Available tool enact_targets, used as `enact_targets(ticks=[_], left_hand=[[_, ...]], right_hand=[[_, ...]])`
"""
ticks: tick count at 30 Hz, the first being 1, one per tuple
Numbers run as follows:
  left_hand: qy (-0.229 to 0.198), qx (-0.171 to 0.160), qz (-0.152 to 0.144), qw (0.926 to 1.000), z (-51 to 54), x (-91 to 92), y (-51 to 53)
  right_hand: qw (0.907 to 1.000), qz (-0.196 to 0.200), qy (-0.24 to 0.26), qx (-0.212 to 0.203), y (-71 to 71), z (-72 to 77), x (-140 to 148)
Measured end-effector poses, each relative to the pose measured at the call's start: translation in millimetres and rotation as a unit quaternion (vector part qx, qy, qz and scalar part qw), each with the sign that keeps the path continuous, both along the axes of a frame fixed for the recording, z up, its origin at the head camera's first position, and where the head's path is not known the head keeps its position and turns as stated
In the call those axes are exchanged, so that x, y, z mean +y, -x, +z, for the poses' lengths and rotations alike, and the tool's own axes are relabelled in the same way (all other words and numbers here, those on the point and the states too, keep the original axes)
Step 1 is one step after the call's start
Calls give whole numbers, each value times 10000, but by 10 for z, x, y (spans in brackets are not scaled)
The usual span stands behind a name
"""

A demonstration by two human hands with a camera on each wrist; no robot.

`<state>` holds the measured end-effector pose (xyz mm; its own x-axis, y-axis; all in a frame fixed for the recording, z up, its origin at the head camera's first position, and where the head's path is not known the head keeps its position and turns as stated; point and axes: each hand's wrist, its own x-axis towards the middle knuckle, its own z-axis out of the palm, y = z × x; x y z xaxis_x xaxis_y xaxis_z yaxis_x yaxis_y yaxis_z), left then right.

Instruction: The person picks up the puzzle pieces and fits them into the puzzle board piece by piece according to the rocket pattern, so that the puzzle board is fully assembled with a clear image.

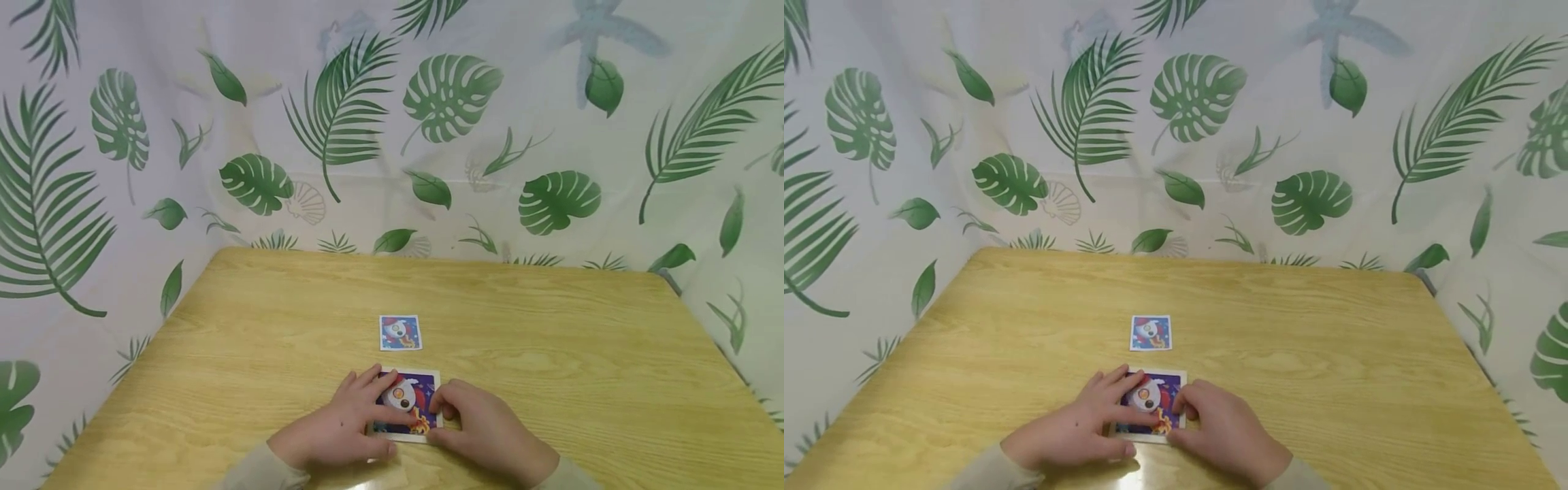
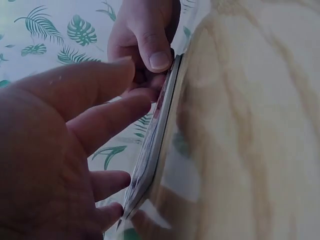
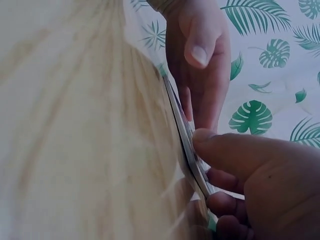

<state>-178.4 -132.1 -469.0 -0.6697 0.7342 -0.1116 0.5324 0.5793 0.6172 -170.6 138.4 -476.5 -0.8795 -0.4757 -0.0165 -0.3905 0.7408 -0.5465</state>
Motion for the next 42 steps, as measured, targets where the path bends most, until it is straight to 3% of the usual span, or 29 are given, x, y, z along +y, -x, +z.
enact_targets(ticks=[7, 15, 24, 29, 36, 42], left_hand=[[25, 237, -276, 9993, -5, -43, -24], [32, 180, -231, 9996, 10, -69, -25], [-449, -217, -158, 9986, -60, -94, 39], [-310, -260, -164, 9990, -58, -86, 21], [-57, 2, -232, 9997, -45, -49, 3], [34, -152, 28, 9999, -58, -40, 15]], right_hand=[[9980, 496, 177, 354, 40, -42, 41], [9945, 970, 158, 352, 80, -26, 70], [9938, 1084, 249, -47, 95, -37, 166], [9946, 1031, 98, -88, 60, -9, 156], [9949, 1006, -39, 94, 71, -19, 125], [9953, 957, 123, -114, 87, -83, 116]])
